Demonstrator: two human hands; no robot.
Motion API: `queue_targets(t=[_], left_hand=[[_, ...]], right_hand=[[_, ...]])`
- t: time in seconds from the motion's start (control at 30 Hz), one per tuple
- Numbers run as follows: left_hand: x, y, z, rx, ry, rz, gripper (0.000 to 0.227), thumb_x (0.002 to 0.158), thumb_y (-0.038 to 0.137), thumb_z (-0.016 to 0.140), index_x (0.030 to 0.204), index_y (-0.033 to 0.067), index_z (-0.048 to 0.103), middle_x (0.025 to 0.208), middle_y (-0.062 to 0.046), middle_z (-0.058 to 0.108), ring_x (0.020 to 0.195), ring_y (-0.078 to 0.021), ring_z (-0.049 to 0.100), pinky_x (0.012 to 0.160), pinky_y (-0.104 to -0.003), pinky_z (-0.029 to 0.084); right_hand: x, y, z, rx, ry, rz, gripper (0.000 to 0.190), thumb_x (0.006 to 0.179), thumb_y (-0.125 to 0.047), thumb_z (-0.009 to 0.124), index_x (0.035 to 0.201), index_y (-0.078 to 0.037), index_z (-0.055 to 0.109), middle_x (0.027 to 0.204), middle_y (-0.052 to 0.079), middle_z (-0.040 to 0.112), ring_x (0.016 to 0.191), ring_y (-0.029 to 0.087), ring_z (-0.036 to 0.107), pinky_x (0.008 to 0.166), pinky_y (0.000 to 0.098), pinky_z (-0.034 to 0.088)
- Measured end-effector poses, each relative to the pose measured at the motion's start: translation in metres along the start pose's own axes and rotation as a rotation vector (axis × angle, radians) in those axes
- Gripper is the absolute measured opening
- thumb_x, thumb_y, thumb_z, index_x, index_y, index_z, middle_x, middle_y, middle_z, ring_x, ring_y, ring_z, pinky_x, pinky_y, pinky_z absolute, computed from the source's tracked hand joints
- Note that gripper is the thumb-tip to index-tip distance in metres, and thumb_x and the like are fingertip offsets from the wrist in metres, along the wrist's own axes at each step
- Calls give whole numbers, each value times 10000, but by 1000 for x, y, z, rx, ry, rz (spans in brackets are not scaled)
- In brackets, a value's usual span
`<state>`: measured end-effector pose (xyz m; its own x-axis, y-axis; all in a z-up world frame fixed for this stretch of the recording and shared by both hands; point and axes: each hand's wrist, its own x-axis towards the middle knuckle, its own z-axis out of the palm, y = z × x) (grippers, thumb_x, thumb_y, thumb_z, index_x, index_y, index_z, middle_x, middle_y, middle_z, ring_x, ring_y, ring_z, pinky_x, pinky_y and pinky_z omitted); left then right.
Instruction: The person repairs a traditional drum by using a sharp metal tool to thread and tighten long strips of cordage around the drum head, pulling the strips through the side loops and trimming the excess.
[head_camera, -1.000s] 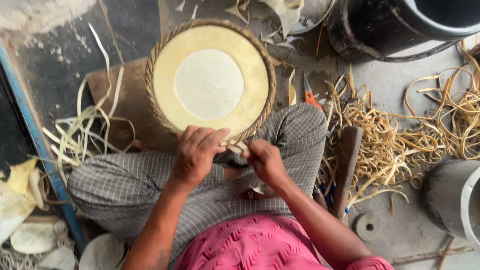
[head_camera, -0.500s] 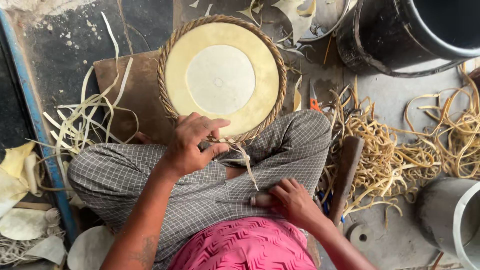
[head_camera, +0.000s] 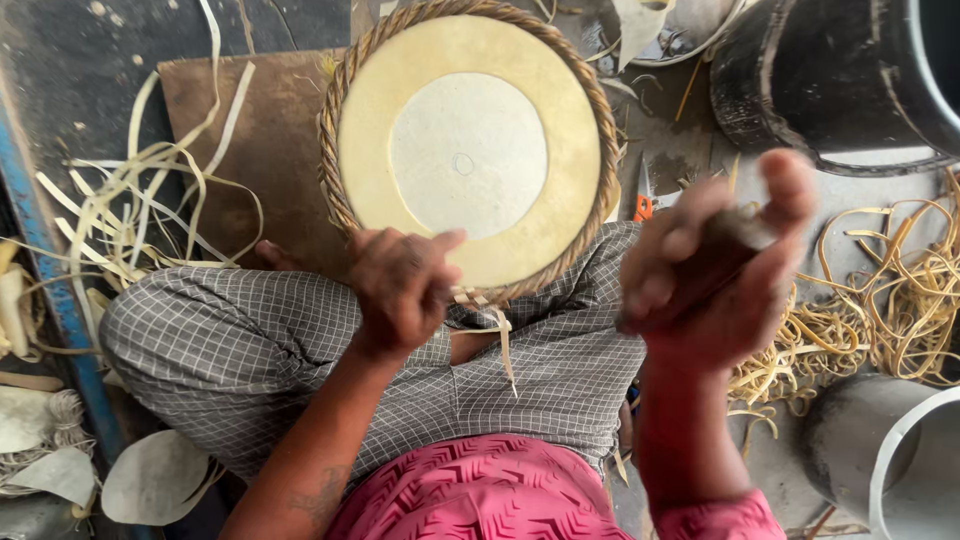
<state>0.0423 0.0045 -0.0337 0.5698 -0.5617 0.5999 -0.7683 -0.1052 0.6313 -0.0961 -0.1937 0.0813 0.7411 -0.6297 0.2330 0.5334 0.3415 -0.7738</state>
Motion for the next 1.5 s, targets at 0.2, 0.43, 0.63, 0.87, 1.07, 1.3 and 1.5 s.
queue_targets(t=[0.2, 0.43, 0.63, 0.87, 1.07, 1.3, 1.5], left_hand=[[-11, -16, 18, 150, 59, 133, 415, 1127, 406, 395, 1243, 133, 686, 637, 66, 501, 614, -151, 432, 778, -374, 340], [-13, -15, 10, 153, 8, 126, 383, 1175, 404, 398, 1299, 141, 648, 697, 99, 531, 683, -110, 489, 811, -361, 334], [-7, -13, 5, 145, -24, 99, 402, 1169, 428, 392, 1254, 153, 672, 704, 102, 539, 679, -100, 495, 805, -346, 345], [1, -14, 7, 113, -1, 14, 405, 1161, 344, 376, 1198, 74, 676, 648, 48, 540, 629, -139, 488, 782, -369, 344], [10, -22, 8, 79, 59, 24, 344, 1118, 255, 409, 1091, 43, 678, 641, 10, 575, 583, -154, 491, 762, -368, 362], [8, -23, 6, 40, 66, 58, 323, 1110, 269, 437, 1072, 45, 667, 667, -15, 594, 613, -191, 515, 783, -393, 371], [-2, -15, -7, -72, 63, 5, 131, 1034, 212, 603, 1066, 96, 654, 824, -18, 658, 754, -203, 585, 866, -389, 385]], right_hand=[[34, 51, 8, -43, 110, -101, 415, 1179, -416, 467, 1383, -55, 443, 869, 128, 532, 538, 156, 525, 485, 315, 460], [40, 71, 22, -257, 148, -82, 371, 1106, -419, 478, 1239, -72, 482, 842, 122, 518, 488, 144, 514, 431, 308, 451], [66, 60, 26, -30, -442, -28, 299, 1077, -340, 441, 1067, -63, 552, 842, 87, 596, 597, 165, 605, 503, 346, 560], [66, 85, 63, -270, -99, 137, 204, 975, -150, 520, 833, -22, 592, 793, 137, 587, 564, 172, 593, 454, 297, 508], [76, 93, 72, -213, -193, 217, 247, 977, -141, 512, 772, -20, 580, 732, 100, 571, 520, 157, 534, 455, 287, 472], [78, 108, 22, 354, -619, 279, 316, 978, -136, 522, 688, -25, 577, 666, 51, 555, 483, 131, 481, 458, 285, 452], [37, 69, 41, -435, 80, 376, 288, 1040, -307, 500, 1119, -31, 514, 826, 137, 591, 730, 218, 618, 669, 345, 532]])
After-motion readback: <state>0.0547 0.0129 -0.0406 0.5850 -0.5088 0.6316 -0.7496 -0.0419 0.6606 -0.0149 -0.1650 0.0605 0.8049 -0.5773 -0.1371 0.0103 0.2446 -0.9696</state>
